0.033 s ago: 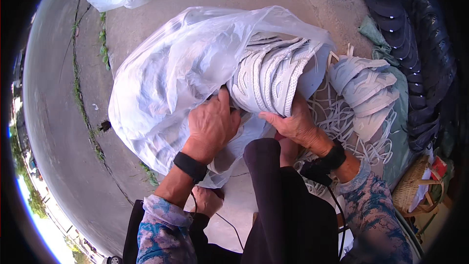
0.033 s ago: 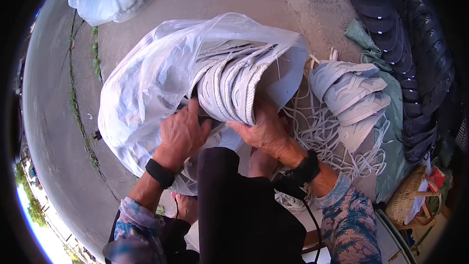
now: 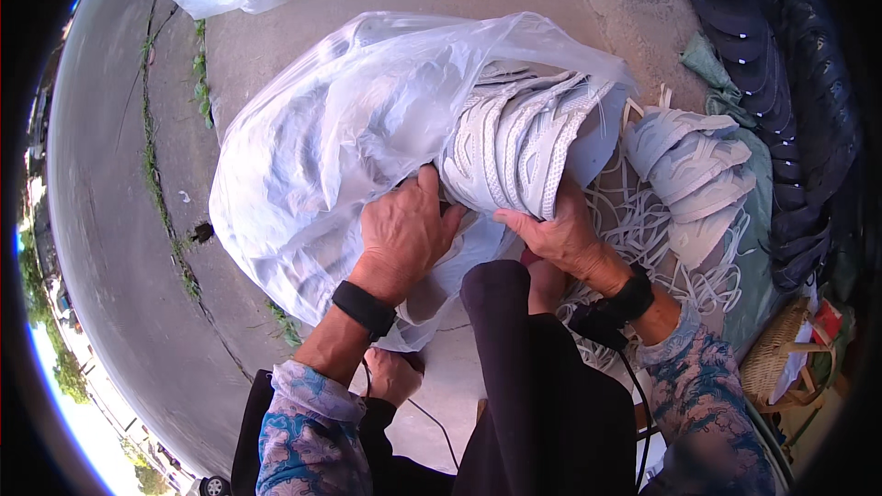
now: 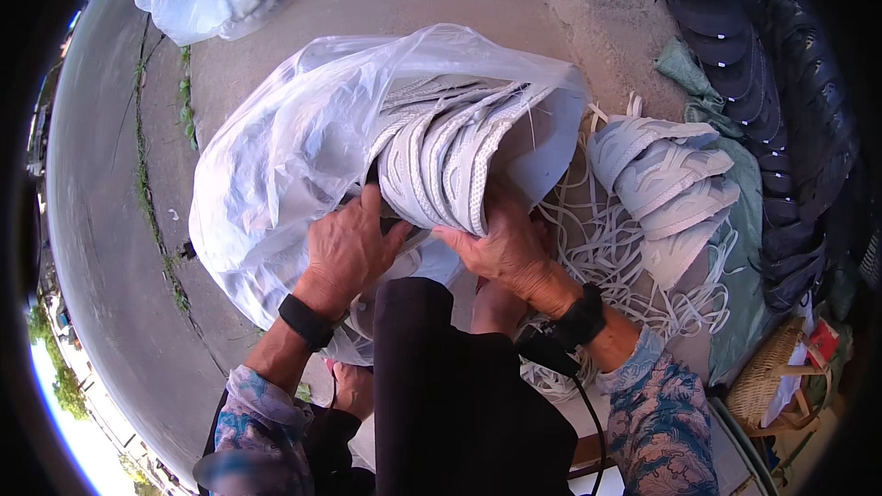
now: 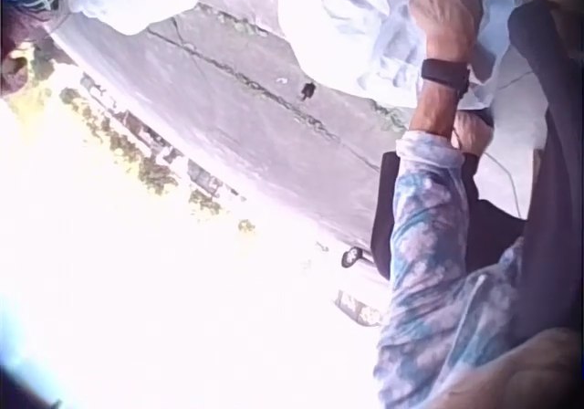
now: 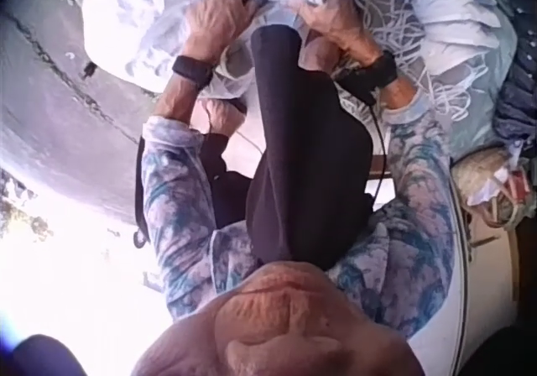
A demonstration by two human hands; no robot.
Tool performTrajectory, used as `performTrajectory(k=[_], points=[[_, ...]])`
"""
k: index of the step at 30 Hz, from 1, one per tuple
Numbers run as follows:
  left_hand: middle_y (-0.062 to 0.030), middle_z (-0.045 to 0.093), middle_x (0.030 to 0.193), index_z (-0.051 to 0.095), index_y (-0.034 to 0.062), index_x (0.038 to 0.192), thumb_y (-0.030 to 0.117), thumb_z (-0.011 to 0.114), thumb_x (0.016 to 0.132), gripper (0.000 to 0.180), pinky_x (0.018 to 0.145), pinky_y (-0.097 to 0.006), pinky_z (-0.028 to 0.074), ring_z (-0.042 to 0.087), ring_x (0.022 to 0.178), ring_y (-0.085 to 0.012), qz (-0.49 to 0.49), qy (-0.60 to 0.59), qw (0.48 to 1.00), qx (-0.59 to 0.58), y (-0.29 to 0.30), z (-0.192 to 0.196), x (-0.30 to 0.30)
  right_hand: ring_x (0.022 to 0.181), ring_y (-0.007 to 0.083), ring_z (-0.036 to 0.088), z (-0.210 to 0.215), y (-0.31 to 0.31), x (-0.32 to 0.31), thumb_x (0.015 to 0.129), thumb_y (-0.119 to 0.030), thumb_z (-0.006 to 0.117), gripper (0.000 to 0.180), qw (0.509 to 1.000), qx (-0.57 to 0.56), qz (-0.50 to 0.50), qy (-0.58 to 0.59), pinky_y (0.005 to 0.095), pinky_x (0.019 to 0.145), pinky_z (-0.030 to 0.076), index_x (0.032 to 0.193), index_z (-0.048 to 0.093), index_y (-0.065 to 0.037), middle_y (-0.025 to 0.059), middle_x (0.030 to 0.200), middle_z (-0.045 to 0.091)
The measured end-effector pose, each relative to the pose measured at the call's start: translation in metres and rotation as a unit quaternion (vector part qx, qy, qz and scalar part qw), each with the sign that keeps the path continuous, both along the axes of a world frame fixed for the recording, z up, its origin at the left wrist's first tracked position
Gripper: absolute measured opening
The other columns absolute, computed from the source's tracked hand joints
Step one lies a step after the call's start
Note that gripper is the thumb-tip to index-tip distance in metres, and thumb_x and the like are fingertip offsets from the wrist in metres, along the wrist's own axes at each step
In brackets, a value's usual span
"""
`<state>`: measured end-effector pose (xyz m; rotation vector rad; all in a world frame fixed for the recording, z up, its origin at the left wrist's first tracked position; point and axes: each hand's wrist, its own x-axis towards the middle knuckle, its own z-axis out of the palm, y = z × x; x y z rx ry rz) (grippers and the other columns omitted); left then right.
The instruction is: Sort and organize white shoe upper components and place them into a plastic bag.
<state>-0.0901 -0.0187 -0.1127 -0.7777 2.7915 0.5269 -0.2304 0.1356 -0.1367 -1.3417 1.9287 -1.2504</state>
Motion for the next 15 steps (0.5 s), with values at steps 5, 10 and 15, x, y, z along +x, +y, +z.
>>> performTrajectory(k=[5, 10, 15], points=[[-0.0124, 0.061, 0.066, 0.055, 0.0074, 0.080, 0.028, 0.061, 0.083, 0.022, 0.056, -0.043, 0.050, 0.064, 0.063, -0.0322, 0.000, -0.023, 1.000, -0.018, -0.011, 0.000, 0.019, 0.095, 0.0317, 0.061, 0.004, -0.015, 0.011, 0.075, -0.013, 0.077, 0.042, 0.996, -0.072, -0.040, 0.019, 0.0372, 0.084, 0.047, 0.111, 0.059, 0.002, 0.0175, 0.104, 0.063], [-0.0114, 0.060, 0.064, 0.055, 0.0084, 0.071, 0.025, 0.060, 0.082, 0.020, 0.055, -0.044, 0.049, 0.062, 0.060, -0.0324, -0.021, 0.048, 0.998, -0.018, -0.011, -0.009, 0.024, 0.092, 0.0321, 0.061, 0.001, -0.028, 0.013, 0.076, -0.013, 0.077, 0.041, 0.997, -0.070, -0.042, -0.001, 0.0383, 0.082, 0.047, 0.110, 0.059, 0.002, 0.0165, 0.103, 0.063], [-0.0118, 0.058, 0.068, 0.064, 0.0041, 0.083, 0.008, 0.065, 0.078, 0.007, 0.053, -0.036, 0.048, 0.060, 0.060, -0.0295, -0.067, 0.152, 0.979, 0.119, -0.004, 0.012, 0.009, 0.105, 0.0397, 0.053, -0.044, -0.024, 0.025, 0.074, -0.016, 0.072, 0.044, 0.986, -0.063, -0.001, 0.153, 0.0493, 0.091, 0.040, 0.112, 0.056, -0.001, 0.0190, 0.110, 0.057]])
